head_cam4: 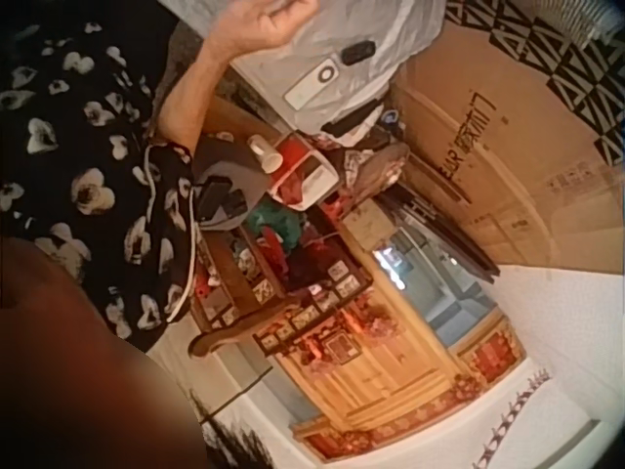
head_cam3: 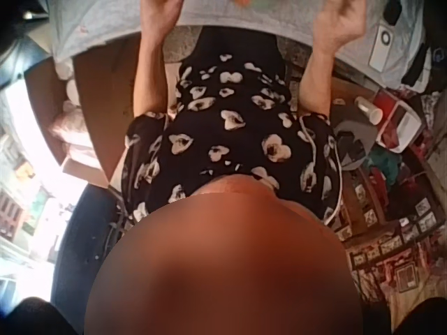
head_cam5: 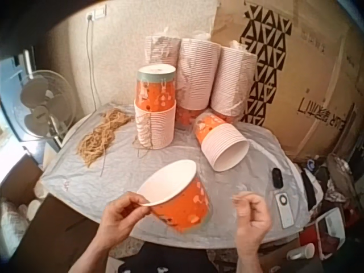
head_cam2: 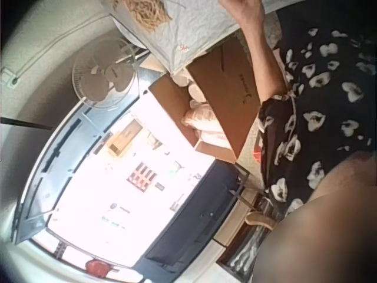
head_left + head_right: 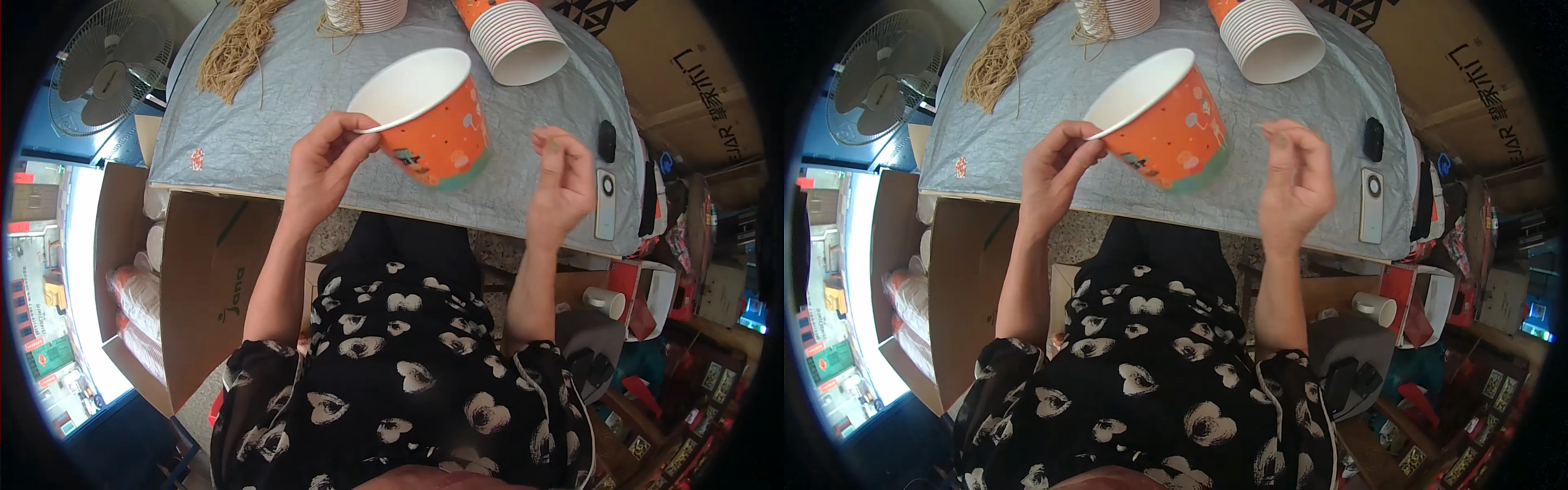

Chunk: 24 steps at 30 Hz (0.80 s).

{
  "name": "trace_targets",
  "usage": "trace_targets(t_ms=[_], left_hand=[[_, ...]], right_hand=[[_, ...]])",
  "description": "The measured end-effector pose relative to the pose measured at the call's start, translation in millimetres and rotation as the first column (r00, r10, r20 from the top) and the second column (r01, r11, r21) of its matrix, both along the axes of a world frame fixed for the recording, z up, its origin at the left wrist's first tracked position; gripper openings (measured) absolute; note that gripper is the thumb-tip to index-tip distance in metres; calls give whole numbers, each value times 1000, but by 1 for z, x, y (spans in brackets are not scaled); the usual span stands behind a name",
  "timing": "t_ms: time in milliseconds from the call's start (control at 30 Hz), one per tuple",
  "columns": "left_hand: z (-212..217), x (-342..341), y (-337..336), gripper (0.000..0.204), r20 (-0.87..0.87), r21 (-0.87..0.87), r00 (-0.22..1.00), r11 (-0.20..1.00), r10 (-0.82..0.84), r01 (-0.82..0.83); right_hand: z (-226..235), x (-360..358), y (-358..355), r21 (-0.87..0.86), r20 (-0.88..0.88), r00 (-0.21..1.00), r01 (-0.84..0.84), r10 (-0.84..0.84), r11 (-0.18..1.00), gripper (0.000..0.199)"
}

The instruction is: Tie strings to paper cups to create handles.

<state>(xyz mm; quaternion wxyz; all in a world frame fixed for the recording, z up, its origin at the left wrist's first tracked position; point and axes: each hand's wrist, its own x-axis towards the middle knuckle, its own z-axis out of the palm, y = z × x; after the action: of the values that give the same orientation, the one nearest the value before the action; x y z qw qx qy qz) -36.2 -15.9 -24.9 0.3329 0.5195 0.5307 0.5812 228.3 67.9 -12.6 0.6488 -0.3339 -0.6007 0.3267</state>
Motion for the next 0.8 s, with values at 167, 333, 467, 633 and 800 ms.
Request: trace_targets(t_ms=[167,333,467,633,800], left_hand=[[-4,-7,-16,15,256,-148,965,984,-60,101],[-14,-16,-22,15,300,-156,949,976,-100,152],[-23,-24,-21,14,330,-132,929,967,-166,220],[-34,-30,-22,13,374,-110,906,961,-195,253],[-40,-31,-18,13,404,-103,882,946,-241,306]], right_hand=[[-7,-30,0,40,104,994,-36,32,999,11],[-7,-46,-1,60,230,971,-86,70,994,11],[-5,-47,-1,52,230,971,-81,67,995,11],[-3,-50,-4,38,215,973,-98,87,994,10],[-19,-55,-11,41,270,960,-90,76,995,9]])
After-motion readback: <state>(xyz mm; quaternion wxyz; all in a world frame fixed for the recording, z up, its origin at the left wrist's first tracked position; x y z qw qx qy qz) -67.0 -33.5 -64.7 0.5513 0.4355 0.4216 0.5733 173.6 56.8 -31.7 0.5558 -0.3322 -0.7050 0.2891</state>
